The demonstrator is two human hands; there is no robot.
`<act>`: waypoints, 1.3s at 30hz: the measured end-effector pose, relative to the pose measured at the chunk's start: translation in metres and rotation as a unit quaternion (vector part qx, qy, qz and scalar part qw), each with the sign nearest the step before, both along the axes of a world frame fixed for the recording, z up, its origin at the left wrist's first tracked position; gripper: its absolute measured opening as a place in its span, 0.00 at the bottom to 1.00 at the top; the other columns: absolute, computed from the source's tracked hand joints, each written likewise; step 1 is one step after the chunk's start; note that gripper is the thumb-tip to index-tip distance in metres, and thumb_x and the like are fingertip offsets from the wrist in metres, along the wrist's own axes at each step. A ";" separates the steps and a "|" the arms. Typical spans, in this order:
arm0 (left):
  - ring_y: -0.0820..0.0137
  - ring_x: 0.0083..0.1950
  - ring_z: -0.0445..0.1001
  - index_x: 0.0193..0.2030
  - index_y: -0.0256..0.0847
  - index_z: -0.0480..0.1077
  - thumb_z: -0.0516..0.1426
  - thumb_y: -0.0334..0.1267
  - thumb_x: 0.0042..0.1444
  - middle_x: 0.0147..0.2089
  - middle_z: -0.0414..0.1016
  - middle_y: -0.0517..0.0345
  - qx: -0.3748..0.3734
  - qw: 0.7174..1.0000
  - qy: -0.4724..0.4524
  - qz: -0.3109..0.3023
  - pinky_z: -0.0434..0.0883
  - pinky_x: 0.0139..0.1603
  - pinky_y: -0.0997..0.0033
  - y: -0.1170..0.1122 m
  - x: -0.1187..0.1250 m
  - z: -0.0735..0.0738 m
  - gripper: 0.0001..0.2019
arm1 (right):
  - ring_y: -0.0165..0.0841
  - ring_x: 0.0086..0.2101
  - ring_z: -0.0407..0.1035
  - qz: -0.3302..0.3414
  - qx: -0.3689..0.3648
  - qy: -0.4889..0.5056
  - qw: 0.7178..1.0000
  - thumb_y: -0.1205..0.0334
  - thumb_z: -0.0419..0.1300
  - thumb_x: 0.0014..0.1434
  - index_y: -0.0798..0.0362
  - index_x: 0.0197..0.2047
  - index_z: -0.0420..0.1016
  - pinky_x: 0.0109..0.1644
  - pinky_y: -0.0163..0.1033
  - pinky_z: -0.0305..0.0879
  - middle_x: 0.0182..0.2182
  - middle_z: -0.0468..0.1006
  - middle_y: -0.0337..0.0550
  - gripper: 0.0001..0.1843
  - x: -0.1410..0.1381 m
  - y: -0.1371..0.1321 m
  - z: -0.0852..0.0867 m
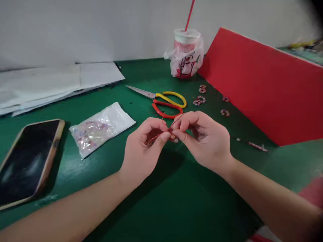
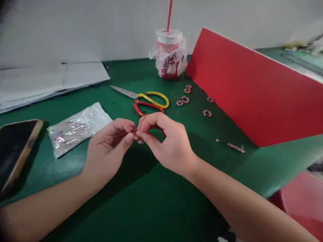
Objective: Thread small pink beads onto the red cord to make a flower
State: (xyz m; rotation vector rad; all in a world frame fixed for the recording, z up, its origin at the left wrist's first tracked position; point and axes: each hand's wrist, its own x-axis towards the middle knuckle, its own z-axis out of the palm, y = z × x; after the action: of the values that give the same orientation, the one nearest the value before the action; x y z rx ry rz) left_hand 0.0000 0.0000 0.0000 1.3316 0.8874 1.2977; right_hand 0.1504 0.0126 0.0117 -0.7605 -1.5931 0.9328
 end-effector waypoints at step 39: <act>0.71 0.40 0.76 0.39 0.39 0.74 0.63 0.33 0.50 0.37 0.77 0.58 -0.137 0.981 -0.132 0.037 0.74 0.46 0.70 0.008 0.006 -0.008 0.08 | 0.30 0.27 0.72 -0.099 -0.104 -0.080 0.986 0.56 0.62 0.54 0.53 0.39 0.74 0.28 0.34 0.70 0.29 0.77 0.40 0.11 0.003 0.007 -0.003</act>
State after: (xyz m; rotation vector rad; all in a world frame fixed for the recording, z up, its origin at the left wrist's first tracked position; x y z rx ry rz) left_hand 0.0063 0.0076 -0.0077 0.8965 0.8978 1.3209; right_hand 0.1537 0.0192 0.0088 -1.1441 -1.5389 0.9182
